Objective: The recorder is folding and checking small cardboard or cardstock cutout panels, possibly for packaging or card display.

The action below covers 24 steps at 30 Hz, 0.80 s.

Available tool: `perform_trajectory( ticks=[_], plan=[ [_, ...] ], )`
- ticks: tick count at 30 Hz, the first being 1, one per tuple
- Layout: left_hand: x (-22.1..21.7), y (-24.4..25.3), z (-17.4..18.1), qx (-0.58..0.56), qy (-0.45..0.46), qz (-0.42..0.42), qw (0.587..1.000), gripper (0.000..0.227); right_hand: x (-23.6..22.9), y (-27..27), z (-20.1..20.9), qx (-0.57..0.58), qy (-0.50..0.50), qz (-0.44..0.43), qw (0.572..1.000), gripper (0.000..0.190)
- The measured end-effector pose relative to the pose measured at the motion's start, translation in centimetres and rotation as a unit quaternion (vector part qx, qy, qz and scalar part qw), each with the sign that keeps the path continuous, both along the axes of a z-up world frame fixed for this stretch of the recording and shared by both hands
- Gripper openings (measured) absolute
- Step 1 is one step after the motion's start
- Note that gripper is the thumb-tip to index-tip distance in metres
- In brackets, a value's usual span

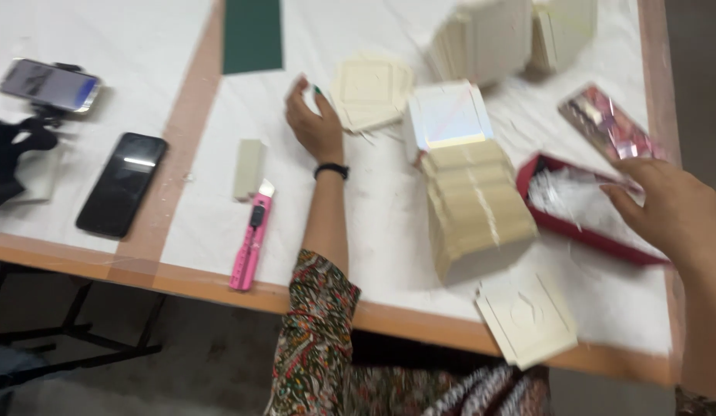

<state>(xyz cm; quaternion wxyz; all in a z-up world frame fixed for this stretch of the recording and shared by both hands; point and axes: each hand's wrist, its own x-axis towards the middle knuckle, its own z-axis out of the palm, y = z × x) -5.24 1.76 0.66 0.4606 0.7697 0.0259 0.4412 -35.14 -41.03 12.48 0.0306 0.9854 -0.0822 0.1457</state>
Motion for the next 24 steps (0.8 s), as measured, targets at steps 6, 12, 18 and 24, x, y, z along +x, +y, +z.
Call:
perform_trajectory(
  ticks=[6, 12, 18, 24],
  plan=[
    [-0.2, 0.5, 0.3, -0.035, -0.038, -0.046, 0.998, 0.037, -12.9, 5.7, 1.0, 0.083, 0.111, -0.055, 0.989, 0.044],
    [2.0, 1.9, 1.7, -0.078, -0.17, -0.095, 0.978, 0.025, -22.0, 4.8, -2.9, 0.07, 0.079, -0.101, 0.989, 0.031],
    [-5.4, 4.5, 7.8, -0.186, -0.188, -0.093, 0.96, 0.022, -21.3, 5.7, -1.6, 0.112, 0.057, -0.101, 0.987, 0.027],
    [-25.9, 3.0, 6.3, -0.038, -0.31, -0.235, 0.921, 0.035, -18.1, 6.1, -6.1, 0.157, -0.076, 0.033, 0.984, 0.016]
  ],
)
